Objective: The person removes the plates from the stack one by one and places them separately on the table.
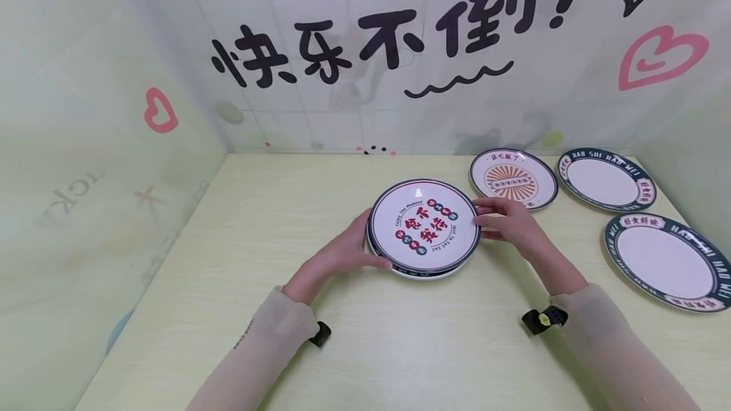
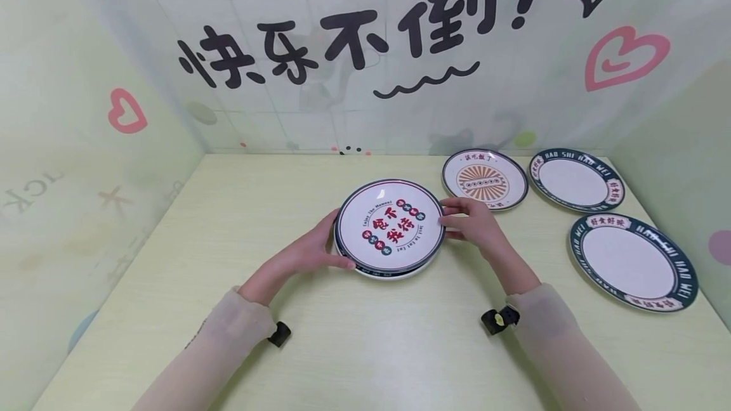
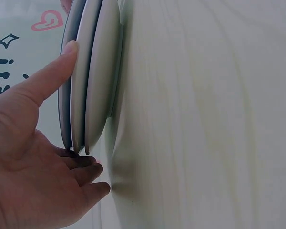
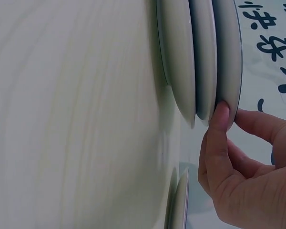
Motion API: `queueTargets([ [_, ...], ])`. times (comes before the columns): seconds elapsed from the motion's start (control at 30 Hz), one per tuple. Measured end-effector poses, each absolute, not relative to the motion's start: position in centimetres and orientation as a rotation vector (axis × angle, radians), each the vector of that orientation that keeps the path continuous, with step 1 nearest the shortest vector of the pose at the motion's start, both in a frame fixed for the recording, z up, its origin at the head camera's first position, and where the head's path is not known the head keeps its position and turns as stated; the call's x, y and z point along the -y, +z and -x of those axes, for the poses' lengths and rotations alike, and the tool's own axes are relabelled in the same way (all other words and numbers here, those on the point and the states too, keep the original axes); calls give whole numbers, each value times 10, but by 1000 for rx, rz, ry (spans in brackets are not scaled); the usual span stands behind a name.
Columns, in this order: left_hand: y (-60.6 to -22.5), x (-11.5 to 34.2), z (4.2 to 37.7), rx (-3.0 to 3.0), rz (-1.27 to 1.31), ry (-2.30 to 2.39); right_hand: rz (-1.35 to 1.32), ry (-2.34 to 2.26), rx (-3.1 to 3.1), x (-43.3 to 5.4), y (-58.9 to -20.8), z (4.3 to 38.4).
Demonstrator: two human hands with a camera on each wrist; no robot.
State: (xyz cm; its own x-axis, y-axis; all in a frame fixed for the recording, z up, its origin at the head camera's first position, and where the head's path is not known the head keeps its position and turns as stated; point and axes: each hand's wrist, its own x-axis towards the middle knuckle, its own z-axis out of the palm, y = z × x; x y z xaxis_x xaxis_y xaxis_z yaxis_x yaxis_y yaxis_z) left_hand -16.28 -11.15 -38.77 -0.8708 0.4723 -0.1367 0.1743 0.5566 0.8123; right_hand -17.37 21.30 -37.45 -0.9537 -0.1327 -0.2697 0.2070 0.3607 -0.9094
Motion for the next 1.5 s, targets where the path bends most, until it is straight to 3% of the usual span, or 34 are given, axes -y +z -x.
queueTargets([
  [1.5, -387, 111, 162, -2477, -520, 1208, -160, -1627, -2298, -230, -363, 172],
])
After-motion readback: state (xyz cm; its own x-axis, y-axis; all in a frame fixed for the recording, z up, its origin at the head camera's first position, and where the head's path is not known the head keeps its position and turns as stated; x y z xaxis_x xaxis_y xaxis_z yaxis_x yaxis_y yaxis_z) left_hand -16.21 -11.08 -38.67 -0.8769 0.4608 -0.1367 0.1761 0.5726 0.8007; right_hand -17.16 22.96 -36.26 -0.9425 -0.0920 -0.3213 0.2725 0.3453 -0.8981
